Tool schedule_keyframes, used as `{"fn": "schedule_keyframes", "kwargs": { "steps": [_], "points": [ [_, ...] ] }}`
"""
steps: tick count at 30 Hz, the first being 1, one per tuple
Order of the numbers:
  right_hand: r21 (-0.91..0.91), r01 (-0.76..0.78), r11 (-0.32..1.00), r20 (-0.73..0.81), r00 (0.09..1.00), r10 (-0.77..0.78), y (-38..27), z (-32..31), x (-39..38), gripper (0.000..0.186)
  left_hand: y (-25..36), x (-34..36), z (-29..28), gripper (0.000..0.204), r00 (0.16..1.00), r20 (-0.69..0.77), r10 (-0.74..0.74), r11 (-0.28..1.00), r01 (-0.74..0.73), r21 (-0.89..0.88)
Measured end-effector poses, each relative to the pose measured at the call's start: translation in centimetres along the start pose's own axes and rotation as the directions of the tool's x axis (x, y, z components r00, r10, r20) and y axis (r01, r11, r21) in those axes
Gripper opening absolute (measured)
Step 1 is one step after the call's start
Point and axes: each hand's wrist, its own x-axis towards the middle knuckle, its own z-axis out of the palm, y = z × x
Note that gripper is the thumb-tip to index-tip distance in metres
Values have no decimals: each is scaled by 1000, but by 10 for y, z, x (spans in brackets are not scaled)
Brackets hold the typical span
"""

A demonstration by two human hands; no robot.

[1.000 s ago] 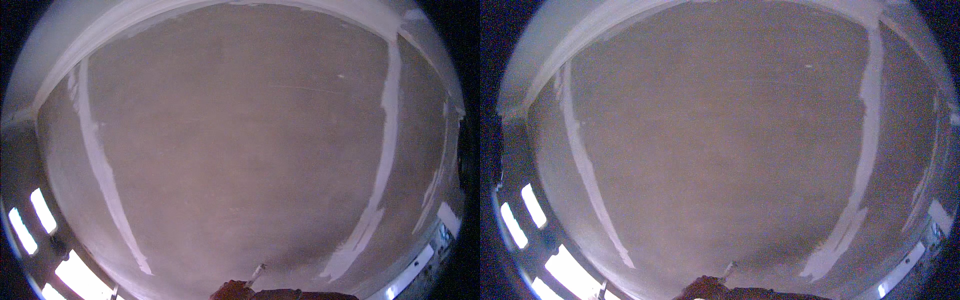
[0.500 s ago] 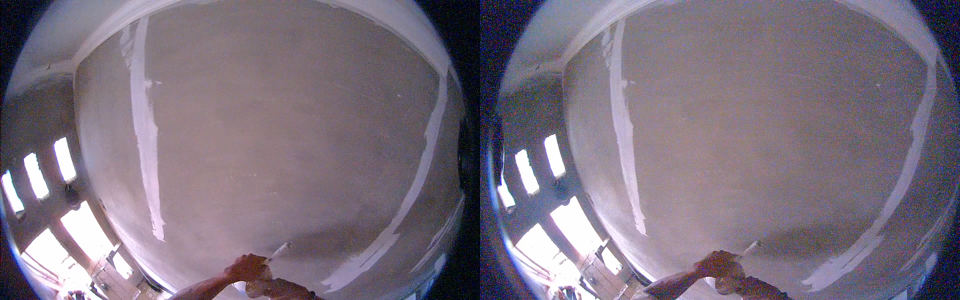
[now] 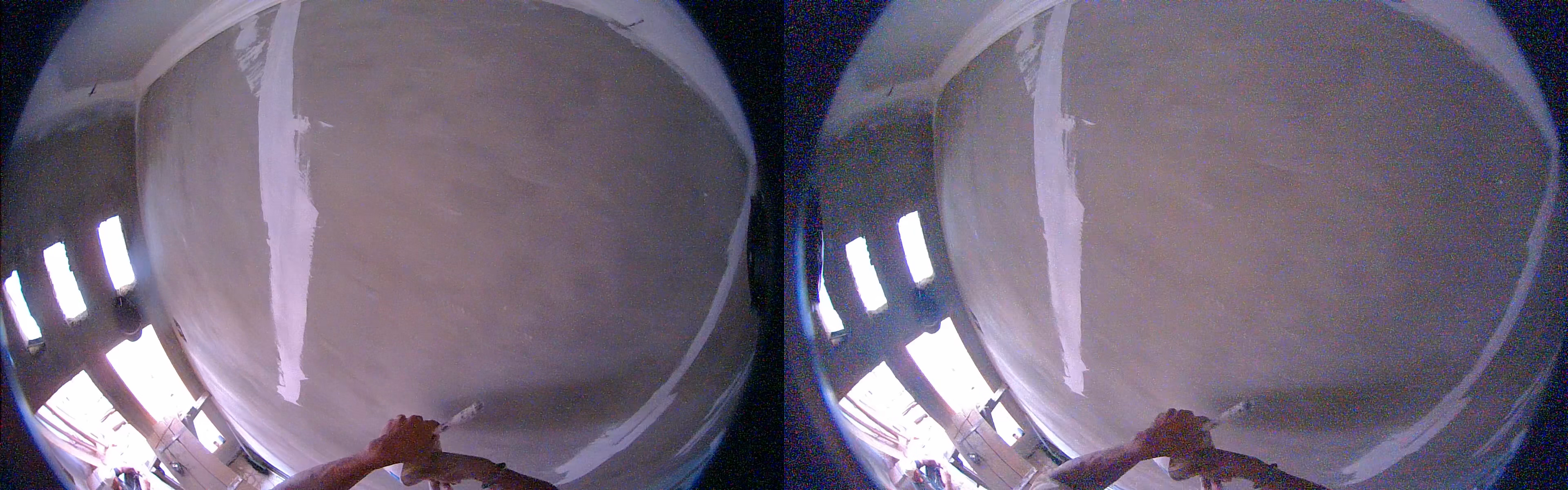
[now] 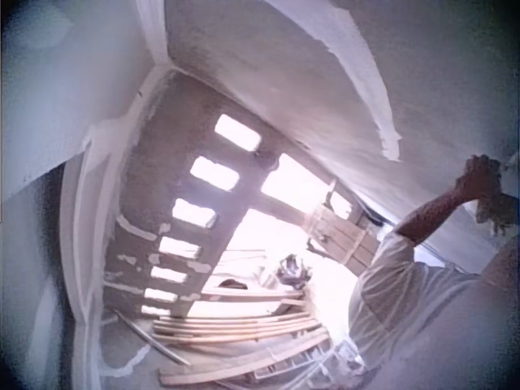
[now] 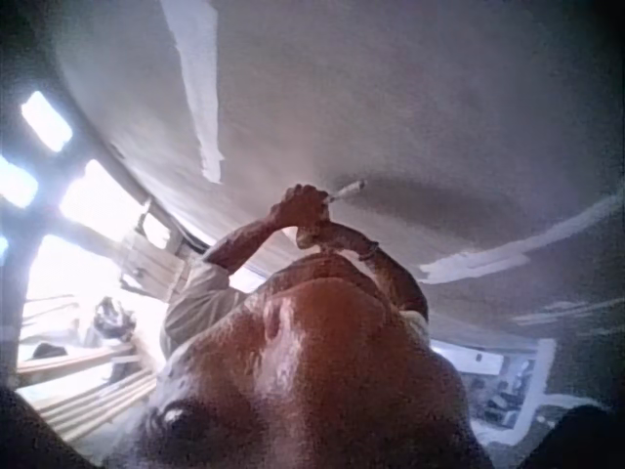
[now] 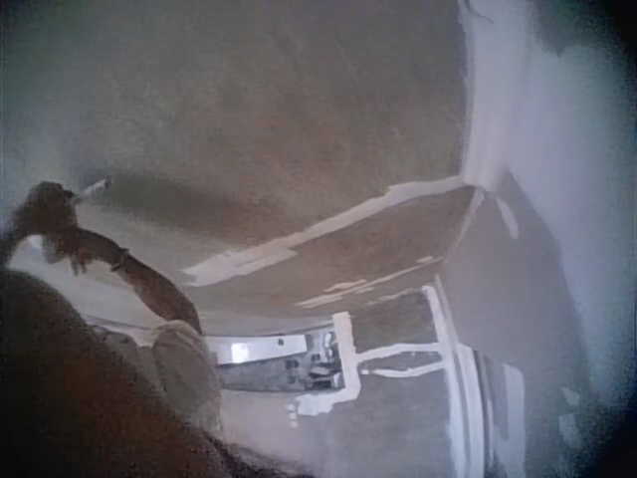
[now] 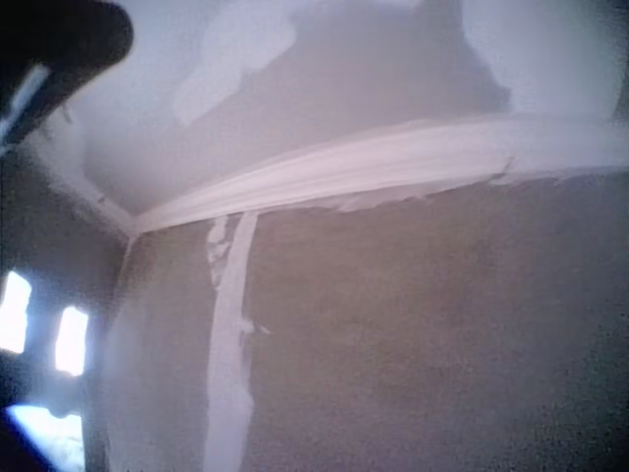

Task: The person applies plaster to the upper corner and ceiling edges of a room using a putty knife and a bucket of plaster mixture, smoothing it along the joints with their fingers and the tool.

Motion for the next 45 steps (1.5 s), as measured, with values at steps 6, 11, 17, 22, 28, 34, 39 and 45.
{"fn": "schedule_keyframes", "kwargs": {
  "steps": [6,11,17,22,28,34,39,45],
  "points": [
    [328,190,925,-83,982,-172,0,2,-16,38,-53,13,-23,26,984,-130,124,992,-125,4],
    [793,456,404,-384,889,-250,-23,13,-38,46,-74,6,-69,23,993,-60,101,981,-110,-160],
    [741,622,252,-432,730,-530,-47,16,-52,45,-76,2,-91,27,952,299,-69,867,206,-453],
    [729,670,137,-589,718,-371,-84,6,-84,37,-82,12,-90,31,982,190,-7,955,63,-291],
    [-875,216,433,-441,11,-898,-197,-75,-174,29,-88,26,-117,29,937,348,40,899,119,-422],
    [-430,-902,45,114,-104,-988,-357,-162,-237,37,-110,41,-106,33,911,333,243,853,-37,-521],
    [-11,-995,-96,141,93,-986,-478,-176,-250,48,-131,49,-79,39,864,47,501,768,-419,-485],
    [24,-988,-156,-94,153,-984,-565,-142,-238,48,-132,40,-85,37,857,145,494,763,-347,-545]
  ]
}}
